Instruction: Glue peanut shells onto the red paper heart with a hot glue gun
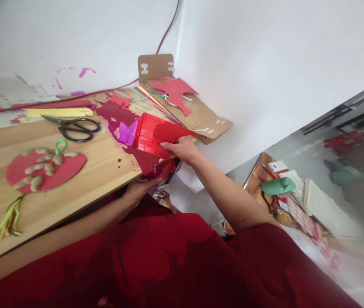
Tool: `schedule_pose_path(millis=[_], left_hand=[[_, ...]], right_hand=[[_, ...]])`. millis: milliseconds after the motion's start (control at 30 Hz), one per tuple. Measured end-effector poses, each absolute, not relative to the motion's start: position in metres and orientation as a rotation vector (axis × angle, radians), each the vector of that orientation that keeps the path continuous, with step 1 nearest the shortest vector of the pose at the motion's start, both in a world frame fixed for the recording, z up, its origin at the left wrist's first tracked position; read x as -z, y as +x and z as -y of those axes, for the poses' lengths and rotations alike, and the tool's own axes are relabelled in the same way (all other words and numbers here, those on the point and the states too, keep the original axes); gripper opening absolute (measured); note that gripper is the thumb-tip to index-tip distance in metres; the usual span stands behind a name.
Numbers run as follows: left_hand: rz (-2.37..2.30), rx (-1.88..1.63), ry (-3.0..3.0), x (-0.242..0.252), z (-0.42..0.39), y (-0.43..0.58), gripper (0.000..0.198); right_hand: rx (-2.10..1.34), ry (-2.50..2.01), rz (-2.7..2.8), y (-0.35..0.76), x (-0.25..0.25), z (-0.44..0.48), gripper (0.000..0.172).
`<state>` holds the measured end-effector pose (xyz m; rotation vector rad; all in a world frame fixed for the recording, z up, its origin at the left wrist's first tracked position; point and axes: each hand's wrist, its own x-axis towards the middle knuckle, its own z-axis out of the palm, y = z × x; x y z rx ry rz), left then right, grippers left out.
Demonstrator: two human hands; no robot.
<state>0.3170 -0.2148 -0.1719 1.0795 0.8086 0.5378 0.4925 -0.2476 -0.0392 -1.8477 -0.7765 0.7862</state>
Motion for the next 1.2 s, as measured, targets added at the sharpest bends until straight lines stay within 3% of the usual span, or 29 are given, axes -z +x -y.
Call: schedule_pose_path(millis=[633, 967, 1200], left_hand=[[-0.772, -0.504, 1.13, 0.174, 0.217, 0.308, 0.047], [-0.762, -0.506, 1.174, 0.17, 0.218, 0.304, 0.039], [-0.748, -0.511, 1.17, 0.17, 0.219, 0.302, 0.051]], right_hand=[[-0.784, -1.858, 0.807, 0.495, 0.045, 0.256, 0.024], [-0.762, -1.9, 0.793, 0.494, 0.041, 0.26, 0.03], [-0.711, -1.844, 0.895, 0.5, 0.03, 0.263, 0.024]])
